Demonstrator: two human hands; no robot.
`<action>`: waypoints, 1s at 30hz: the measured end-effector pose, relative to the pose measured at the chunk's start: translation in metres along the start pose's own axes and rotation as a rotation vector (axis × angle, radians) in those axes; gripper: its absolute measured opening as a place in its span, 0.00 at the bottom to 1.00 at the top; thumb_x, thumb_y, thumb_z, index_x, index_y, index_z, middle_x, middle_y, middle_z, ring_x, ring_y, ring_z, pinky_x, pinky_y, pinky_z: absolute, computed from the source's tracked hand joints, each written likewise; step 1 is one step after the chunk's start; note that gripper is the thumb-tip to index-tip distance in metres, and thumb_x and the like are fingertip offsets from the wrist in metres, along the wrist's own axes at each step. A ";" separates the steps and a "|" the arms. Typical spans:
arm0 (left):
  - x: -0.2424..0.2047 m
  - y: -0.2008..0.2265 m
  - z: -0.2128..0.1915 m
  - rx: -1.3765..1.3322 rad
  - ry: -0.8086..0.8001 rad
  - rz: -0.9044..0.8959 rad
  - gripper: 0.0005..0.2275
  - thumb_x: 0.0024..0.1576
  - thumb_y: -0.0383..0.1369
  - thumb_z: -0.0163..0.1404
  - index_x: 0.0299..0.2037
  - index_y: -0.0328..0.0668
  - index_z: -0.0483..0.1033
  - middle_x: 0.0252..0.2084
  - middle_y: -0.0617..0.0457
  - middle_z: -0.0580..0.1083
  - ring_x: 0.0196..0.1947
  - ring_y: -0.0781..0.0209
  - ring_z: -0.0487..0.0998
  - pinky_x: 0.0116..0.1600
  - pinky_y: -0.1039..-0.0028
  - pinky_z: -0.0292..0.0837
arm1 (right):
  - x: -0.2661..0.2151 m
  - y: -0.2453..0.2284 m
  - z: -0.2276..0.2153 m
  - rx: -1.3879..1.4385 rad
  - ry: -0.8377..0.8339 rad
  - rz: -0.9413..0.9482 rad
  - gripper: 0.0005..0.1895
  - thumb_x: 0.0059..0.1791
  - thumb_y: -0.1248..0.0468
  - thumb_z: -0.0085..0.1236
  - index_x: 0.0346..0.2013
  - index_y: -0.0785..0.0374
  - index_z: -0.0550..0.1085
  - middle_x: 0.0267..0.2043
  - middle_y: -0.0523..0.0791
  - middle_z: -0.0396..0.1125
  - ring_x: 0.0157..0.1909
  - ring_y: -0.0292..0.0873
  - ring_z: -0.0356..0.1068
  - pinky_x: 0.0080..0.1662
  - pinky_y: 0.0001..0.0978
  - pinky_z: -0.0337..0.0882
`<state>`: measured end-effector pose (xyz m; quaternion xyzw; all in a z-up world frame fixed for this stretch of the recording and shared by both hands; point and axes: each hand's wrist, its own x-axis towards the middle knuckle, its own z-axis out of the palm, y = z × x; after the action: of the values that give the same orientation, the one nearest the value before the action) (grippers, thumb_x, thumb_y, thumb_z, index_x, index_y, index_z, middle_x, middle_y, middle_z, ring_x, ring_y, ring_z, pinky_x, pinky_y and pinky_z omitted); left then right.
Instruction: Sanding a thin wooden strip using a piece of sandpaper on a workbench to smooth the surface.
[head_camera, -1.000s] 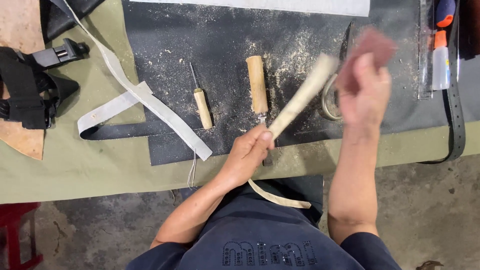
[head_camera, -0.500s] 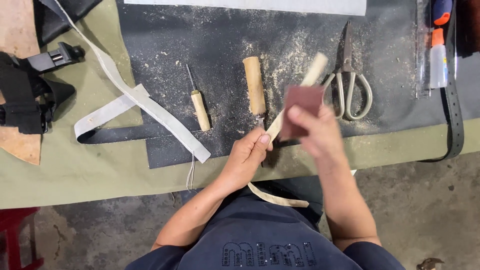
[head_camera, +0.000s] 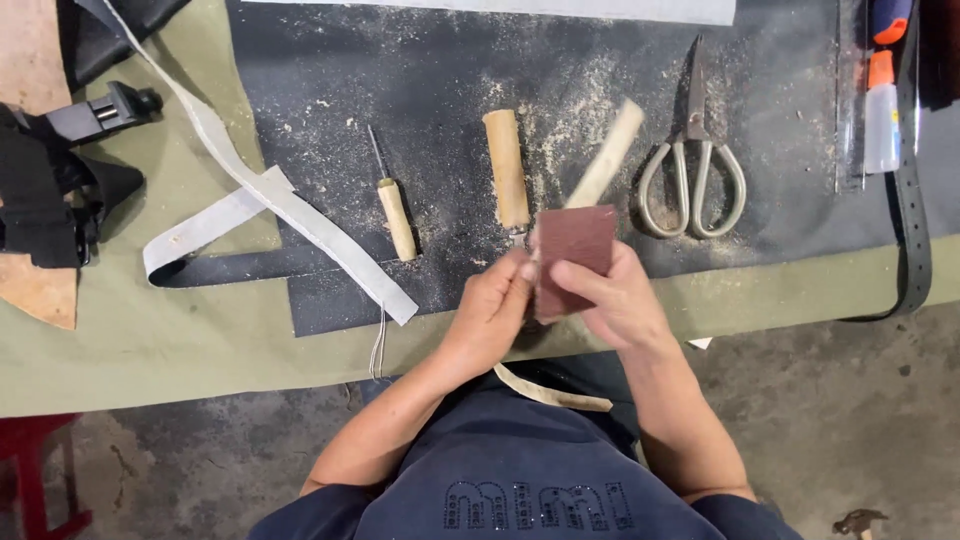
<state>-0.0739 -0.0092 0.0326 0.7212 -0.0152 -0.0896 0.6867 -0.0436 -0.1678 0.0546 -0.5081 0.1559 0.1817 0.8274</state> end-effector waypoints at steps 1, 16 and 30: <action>-0.001 0.005 0.001 0.003 -0.008 -0.003 0.12 0.69 0.32 0.40 0.35 0.39 0.73 0.14 0.41 0.68 0.18 0.59 0.65 0.28 0.67 0.66 | 0.008 -0.002 -0.005 0.006 0.007 -0.001 0.22 0.40 0.75 0.69 0.47 0.66 0.77 0.43 0.50 0.75 0.44 0.48 0.76 0.47 0.47 0.78; -0.018 0.030 -0.017 -0.264 -0.182 -0.227 0.11 0.70 0.36 0.38 0.35 0.46 0.67 0.20 0.62 0.58 0.18 0.72 0.55 0.23 0.81 0.50 | 0.059 -0.093 -0.036 -0.049 0.087 -0.252 0.18 0.48 0.58 0.67 0.49 0.56 0.71 0.42 0.38 0.69 0.44 0.38 0.69 0.47 0.28 0.71; -0.018 0.042 -0.014 -0.061 -0.074 -0.023 0.12 0.69 0.32 0.39 0.36 0.39 0.75 0.11 0.58 0.62 0.15 0.70 0.58 0.24 0.80 0.59 | 0.053 -0.052 -0.027 -0.156 0.055 -0.340 0.15 0.42 0.70 0.71 0.43 0.62 0.79 0.37 0.49 0.75 0.40 0.44 0.79 0.46 0.43 0.81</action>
<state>-0.0855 0.0051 0.0768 0.6963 -0.0297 -0.1245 0.7063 0.0255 -0.2064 0.0603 -0.5944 0.0757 0.0370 0.7997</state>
